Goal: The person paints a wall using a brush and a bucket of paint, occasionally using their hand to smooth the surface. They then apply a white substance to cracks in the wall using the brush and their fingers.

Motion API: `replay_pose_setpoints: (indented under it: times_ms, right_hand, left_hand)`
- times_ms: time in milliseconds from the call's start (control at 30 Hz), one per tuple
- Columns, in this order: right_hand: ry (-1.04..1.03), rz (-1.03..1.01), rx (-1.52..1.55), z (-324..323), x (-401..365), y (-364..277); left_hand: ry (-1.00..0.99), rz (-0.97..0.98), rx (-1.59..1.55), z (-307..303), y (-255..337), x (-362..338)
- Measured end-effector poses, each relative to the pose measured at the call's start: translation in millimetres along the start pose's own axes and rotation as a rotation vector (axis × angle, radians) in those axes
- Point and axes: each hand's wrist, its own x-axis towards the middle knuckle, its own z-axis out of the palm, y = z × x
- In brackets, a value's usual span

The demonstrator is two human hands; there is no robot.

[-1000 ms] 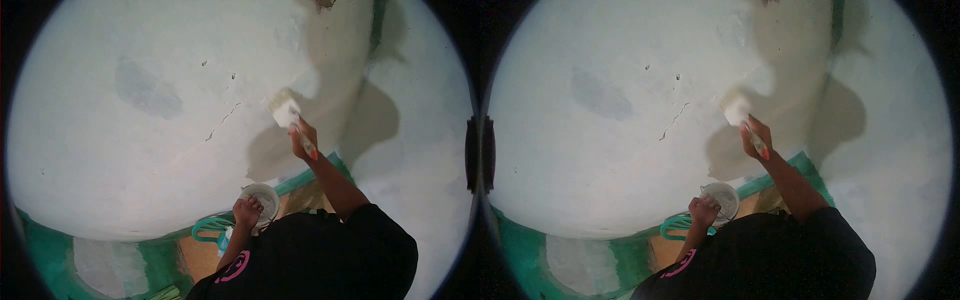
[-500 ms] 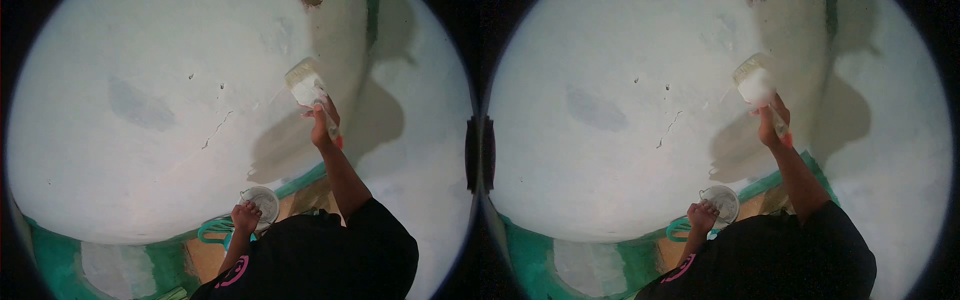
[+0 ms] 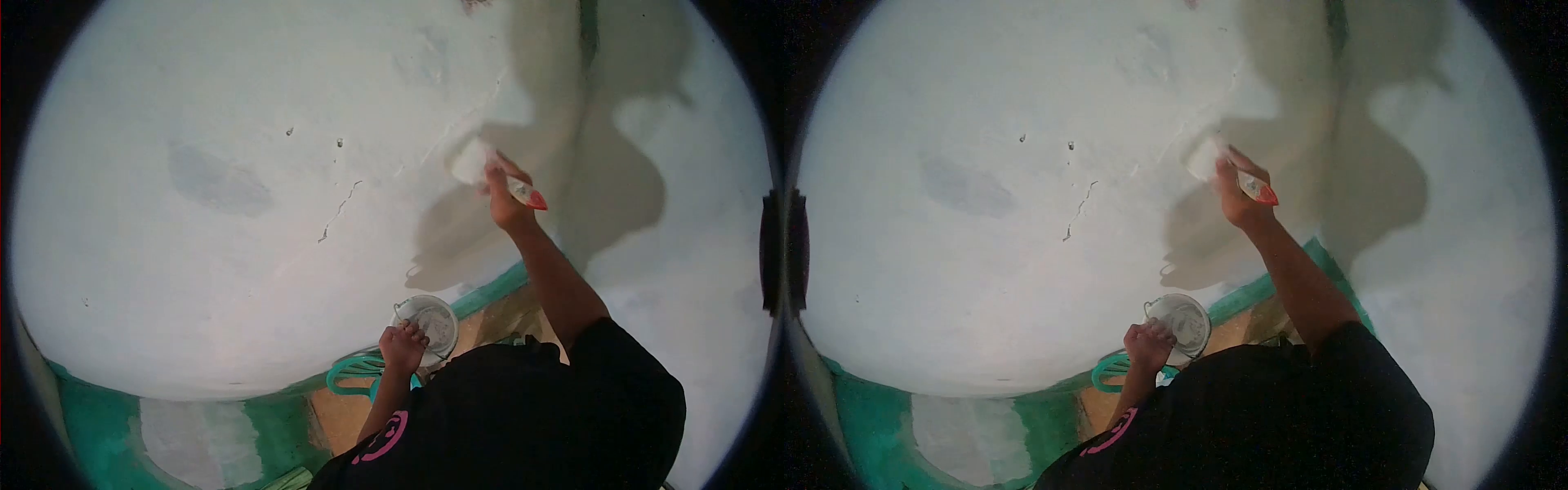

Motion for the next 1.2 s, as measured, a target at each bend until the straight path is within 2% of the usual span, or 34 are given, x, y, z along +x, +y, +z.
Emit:
replay_pose_setpoints:
  times_ms: [33, 67, 133, 167, 233, 300, 333, 400, 433, 500, 567, 600, 667, 700, 767, 867, 933, 1000, 1033, 1067, 1133, 1167, 1200]
  right_hand:
    - [0.024, -0.186, 0.025, 5, 5, -18]
    - [0.027, -0.189, 0.025, 3, 7, -23]
    - [-0.02, -0.457, -0.084, 1, 8, -29]
    - [-0.026, -0.462, -0.084, -4, 5, -19]
    - [-0.11, -0.126, -0.223, -26, -12, 36]
    - [-0.087, -0.142, -0.301, -47, -42, 106]
    - [-0.098, -0.148, -0.301, -46, -47, 101]
    - [-0.051, 0.384, -0.17, -47, -54, 86]
    - [-0.028, 0.3, -0.086, -43, -45, 88]
    - [0.005, 0.306, -0.063, -24, -17, 32]
    - [-0.034, -0.321, -0.248, -26, 8, 17]
    - [-0.025, -0.317, -0.254, -19, 9, -2]
    - [0.082, -0.306, 0.025, 4, 13, -37]
    - [0.082, -0.303, 0.022, -2, 11, -28]
    - [-0.044, -0.375, -0.175, -26, 1, 18]
    - [-0.035, -0.127, -0.267, -50, -49, 84]
    - [-0.041, -0.075, -0.272, -51, -57, 90]
    - [0.02, 0.125, -0.224, -45, -54, 84]
    - [0.064, -0.007, -0.153, -38, -42, 81]
    - [0.076, -0.005, -0.155, -28, -29, 55]
    - [-0.001, -0.289, -0.314, -10, -8, -8]
    - [0.007, -0.289, -0.318, -8, -6, -13]
    - [-0.001, -0.411, -0.327, -6, -3, -17]
  left_hand:
    - [-0.035, -0.014, -0.023, 2, 0, 0]
    - [-0.038, -0.016, -0.02, 4, 0, 1]
    - [-0.056, -0.017, -0.037, 7, -2, 0]
    - [-0.062, -0.013, -0.041, 7, -3, 0]
    - [-0.09, -0.008, -0.071, 5, -4, 4]
    - [-0.044, 0.017, -0.041, 14, -5, -1]
    - [0.013, 0.035, -0.001, 19, -4, -3]
    - [-0.003, 0.034, -0.021, 22, -1, -6]
    - [-0.017, 0.024, -0.031, 23, -1, -7]
    - [-0.029, 0.022, -0.031, 20, -2, -4]
    - [-0.038, 0.009, -0.022, 18, -2, -5]
    - [-0.034, 0.01, -0.014, 18, -2, -4]
    - [-0.03, 0.007, -0.01, 22, 0, 0]
    - [-0.041, 0.001, -0.011, 22, 0, 0]
    - [-0.05, -0.001, -0.016, 21, 2, -2]
    - [-0.038, 0.017, 0.0, 17, 4, -1]
    - [-0.062, -0.026, -0.048, 8, 5, 1]
    - [-0.058, -0.029, -0.036, 9, 5, 0]
    - [-0.054, -0.028, -0.024, 11, 5, 0]
    - [-0.054, -0.038, -0.018, 14, 4, 1]
    - [-0.023, -0.052, 0.015, 19, 5, 1]
    - [-0.024, -0.06, 0.02, 18, 5, 3]
    - [-0.047, -0.064, 0.017, 18, 5, 6]
